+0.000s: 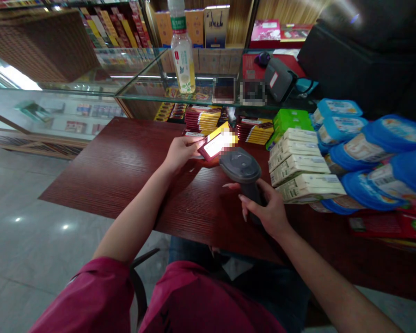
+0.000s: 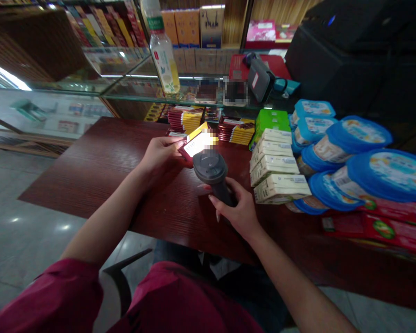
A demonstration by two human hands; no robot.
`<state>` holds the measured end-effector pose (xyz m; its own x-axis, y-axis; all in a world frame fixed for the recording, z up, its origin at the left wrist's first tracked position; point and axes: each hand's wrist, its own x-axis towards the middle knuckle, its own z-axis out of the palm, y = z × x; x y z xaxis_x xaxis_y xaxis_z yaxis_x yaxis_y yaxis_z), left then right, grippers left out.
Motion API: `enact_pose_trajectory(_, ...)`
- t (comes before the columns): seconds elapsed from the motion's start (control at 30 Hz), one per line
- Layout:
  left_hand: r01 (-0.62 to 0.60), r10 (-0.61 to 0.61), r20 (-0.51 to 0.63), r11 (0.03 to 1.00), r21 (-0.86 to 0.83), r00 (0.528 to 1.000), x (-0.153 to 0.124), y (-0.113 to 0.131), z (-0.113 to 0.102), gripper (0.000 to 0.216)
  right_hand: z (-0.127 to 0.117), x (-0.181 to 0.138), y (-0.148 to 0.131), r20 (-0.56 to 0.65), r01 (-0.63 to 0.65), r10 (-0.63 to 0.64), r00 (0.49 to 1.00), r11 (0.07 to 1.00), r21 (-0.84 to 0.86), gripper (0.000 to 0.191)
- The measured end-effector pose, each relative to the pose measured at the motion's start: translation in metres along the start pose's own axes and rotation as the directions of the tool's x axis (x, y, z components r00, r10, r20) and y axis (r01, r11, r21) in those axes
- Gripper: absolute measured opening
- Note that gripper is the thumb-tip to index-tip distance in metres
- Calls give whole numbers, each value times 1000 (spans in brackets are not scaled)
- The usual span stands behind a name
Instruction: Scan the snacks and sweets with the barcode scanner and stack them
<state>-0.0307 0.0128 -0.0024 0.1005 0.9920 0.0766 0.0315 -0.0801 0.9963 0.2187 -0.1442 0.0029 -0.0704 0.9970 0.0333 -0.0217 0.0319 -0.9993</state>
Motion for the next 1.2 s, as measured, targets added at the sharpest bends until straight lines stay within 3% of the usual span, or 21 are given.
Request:
enact_pose_trajectory(0.13,-23,23,24,1000,-3,999,1,-3,0,35,0,0,-2,8,-4,3,1000,1000,8,35)
enact_pose_trajectory(0.27,-221,228,-24,959,176,973,4,1,-7,31,1,0,-4,9,4,-5,1000,996,91,30)
enact_pose_trajectory(0.37,-365,434,-75,827,428,898,5,9,-19,25,0,0,-5,-2,11,-11,1000,994,106,27)
enact_pose_trajectory(0.47,-470,563,50,634,615,825,7,11,-36,27,-1,1,-6,-17,7,-6,1000,995,104,26)
enact_pose_trajectory(0.57,-512,557,187,512,690,809,11,5,-52,29,-1,2,-6,-22,13,-10,1000,993,114,27)
enact_pose_trajectory(0.77,-498,465,287,431,753,837,20,-8,-66,44,-2,2,-4,-27,48,-45,999,990,135,26)
enact_pose_trajectory(0.9,-485,449,311,348,802,837,17,-7,-60,50,-4,4,-1,-34,66,-62,997,990,126,29)
enact_pose_trajectory(1.03,-444,505,260,286,849,823,14,1,-48,43,-8,8,2,-58,98,-91,994,987,127,32)
enact_pose_trajectory(1.13,-459,576,237,276,845,783,18,13,-22,41,-9,12,2,-96,118,-105,990,982,145,34)
enact_pose_trajectory(1.2,-545,564,339,245,802,753,27,20,6,42,-10,14,2,-128,127,-108,986,981,148,37)
